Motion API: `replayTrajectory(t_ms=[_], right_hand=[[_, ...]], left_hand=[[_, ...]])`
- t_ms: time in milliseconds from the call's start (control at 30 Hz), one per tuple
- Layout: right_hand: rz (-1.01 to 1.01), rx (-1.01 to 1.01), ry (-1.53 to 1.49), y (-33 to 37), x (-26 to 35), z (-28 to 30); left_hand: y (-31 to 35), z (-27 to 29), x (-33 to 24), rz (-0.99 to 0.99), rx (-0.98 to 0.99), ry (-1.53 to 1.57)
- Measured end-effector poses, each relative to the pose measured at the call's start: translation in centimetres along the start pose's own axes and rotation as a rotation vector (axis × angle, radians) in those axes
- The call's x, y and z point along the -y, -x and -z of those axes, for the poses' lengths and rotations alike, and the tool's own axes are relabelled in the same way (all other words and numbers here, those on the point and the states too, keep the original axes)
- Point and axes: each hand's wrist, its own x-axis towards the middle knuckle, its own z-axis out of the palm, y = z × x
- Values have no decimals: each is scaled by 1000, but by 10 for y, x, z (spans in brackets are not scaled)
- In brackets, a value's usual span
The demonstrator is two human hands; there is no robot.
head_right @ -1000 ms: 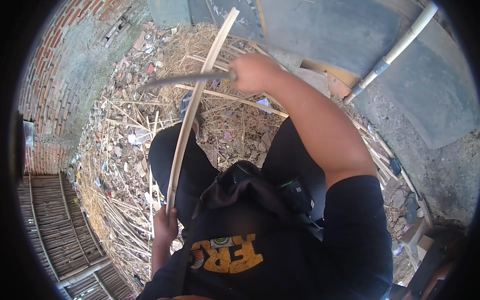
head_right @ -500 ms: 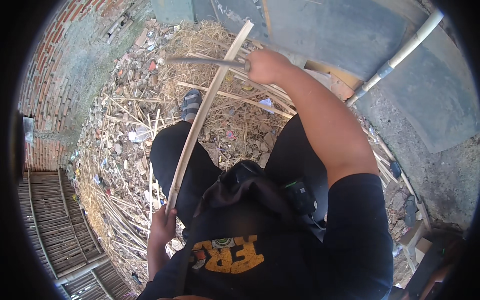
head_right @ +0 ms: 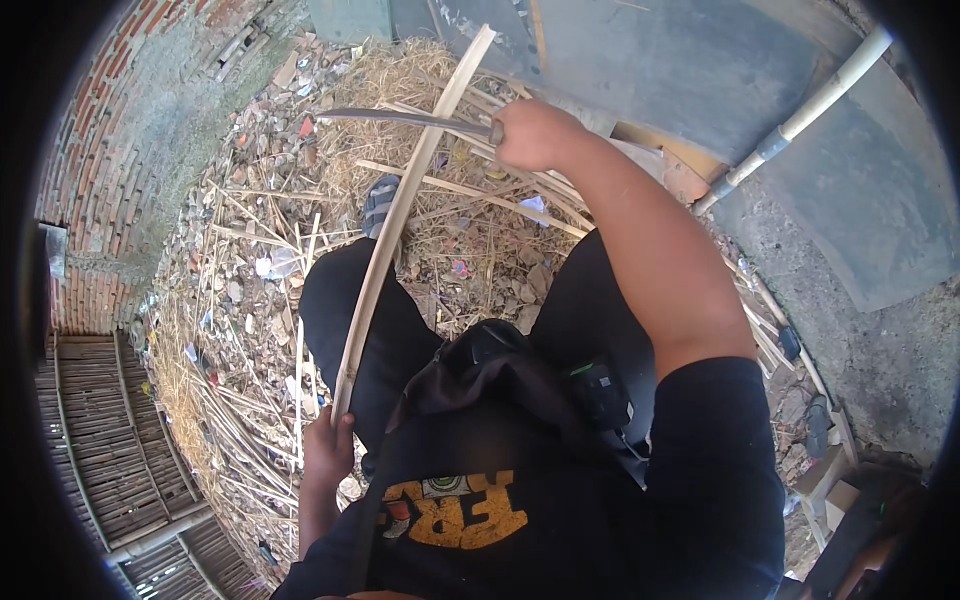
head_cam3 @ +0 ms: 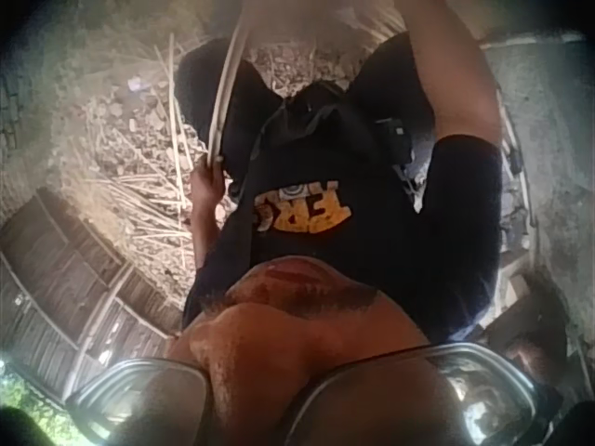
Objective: The person shaves thin strips of bamboo using a large curved blade while sitting on the ground.
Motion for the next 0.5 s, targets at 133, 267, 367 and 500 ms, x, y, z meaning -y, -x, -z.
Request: replayTrajectory(t_ms=[133,267,367,500], right_hand=[[87,83,97,22,33,3],[174,154,247,19,42,-7],[91,89,63,-11,-19,-8],[-75,-75,31,-10,-26,5]], left_hand=[[1,-1,6,43,35,5],[0,-1,5,-18,18,-47],[5,-14,12,-28,-48,-185],[3,-6,8,-71,-82,-155]])
